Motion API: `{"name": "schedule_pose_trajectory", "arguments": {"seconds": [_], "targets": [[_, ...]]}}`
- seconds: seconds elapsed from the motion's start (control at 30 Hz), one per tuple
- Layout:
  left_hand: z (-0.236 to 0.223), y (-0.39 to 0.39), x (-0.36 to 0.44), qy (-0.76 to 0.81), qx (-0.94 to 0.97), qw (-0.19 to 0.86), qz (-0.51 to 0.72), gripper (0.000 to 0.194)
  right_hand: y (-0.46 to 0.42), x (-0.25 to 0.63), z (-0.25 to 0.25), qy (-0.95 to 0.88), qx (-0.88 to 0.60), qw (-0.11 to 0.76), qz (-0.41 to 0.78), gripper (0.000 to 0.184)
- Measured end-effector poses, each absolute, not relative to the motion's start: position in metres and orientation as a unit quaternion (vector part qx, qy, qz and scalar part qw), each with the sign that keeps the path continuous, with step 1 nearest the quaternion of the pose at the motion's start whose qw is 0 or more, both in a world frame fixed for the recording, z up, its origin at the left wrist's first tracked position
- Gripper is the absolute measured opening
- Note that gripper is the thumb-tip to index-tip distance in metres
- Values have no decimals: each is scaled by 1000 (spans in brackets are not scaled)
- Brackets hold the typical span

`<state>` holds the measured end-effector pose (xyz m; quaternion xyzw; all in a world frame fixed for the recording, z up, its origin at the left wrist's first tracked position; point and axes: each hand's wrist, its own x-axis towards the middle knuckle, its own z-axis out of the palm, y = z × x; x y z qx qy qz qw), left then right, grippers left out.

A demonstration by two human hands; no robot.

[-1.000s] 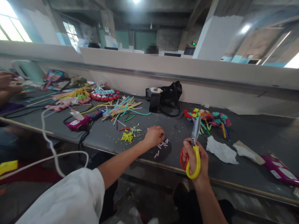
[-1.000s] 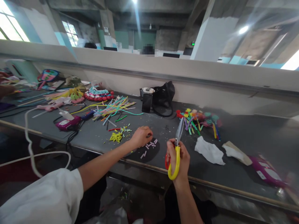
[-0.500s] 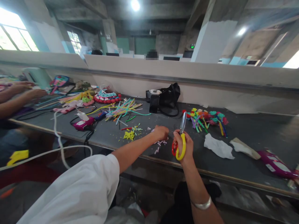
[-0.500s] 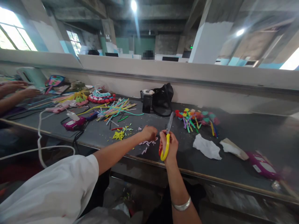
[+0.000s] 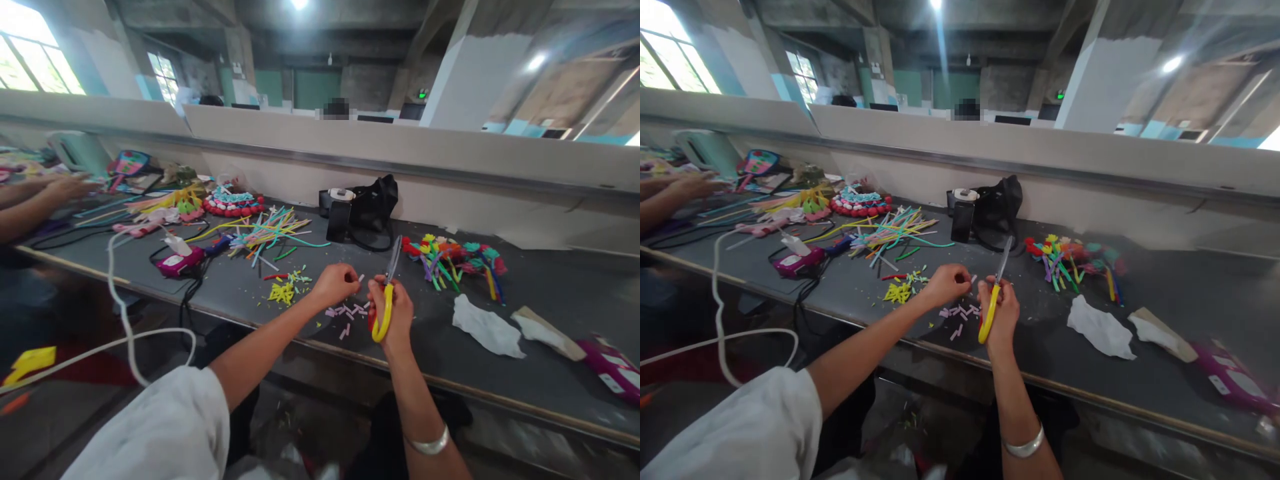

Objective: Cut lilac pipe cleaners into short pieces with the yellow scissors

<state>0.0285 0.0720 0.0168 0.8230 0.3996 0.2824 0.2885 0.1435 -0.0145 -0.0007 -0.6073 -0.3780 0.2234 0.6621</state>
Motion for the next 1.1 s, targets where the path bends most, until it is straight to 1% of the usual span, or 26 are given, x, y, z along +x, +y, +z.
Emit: {"name": "schedule_pose_trajectory", "arguments": {"seconds": [0.1,0.17,0.27,0.4,0.47,0.53,0.6,0.67,0.77,0.83,1.0,1.1], "targets": [[16,61,13,375,786,358,335,18,-12,137,-1,-393,-604,653,235,50],[14,55,7,361,766,396,355,15,-10,131,0,-402,-607,643,238,51],[10,52,0,359,740,430,373,9,-9,122,2,-409,-614,629,245,50],[6,55,-9,361,727,460,360,7,-13,114,6,-411,-618,617,261,49],[6,55,-12,353,738,455,352,5,-16,112,7,-422,-620,609,257,49],[8,54,-14,340,762,422,355,3,-18,112,7,-439,-628,597,237,49],[10,52,-15,327,782,385,365,3,-19,111,7,-449,-640,585,213,46],[13,49,-16,320,784,382,370,2,-20,111,7,-449,-645,584,202,42],[19,46,-18,314,756,450,356,3,-23,110,10,-437,-627,607,218,40],[22,45,-20,309,727,508,343,8,-24,110,12,-435,-615,618,226,40],[25,48,-25,297,653,623,311,19,-26,112,12,-478,-641,580,158,33],[25,50,-27,295,607,683,279,20,-27,111,14,-487,-644,568,162,32]]}}
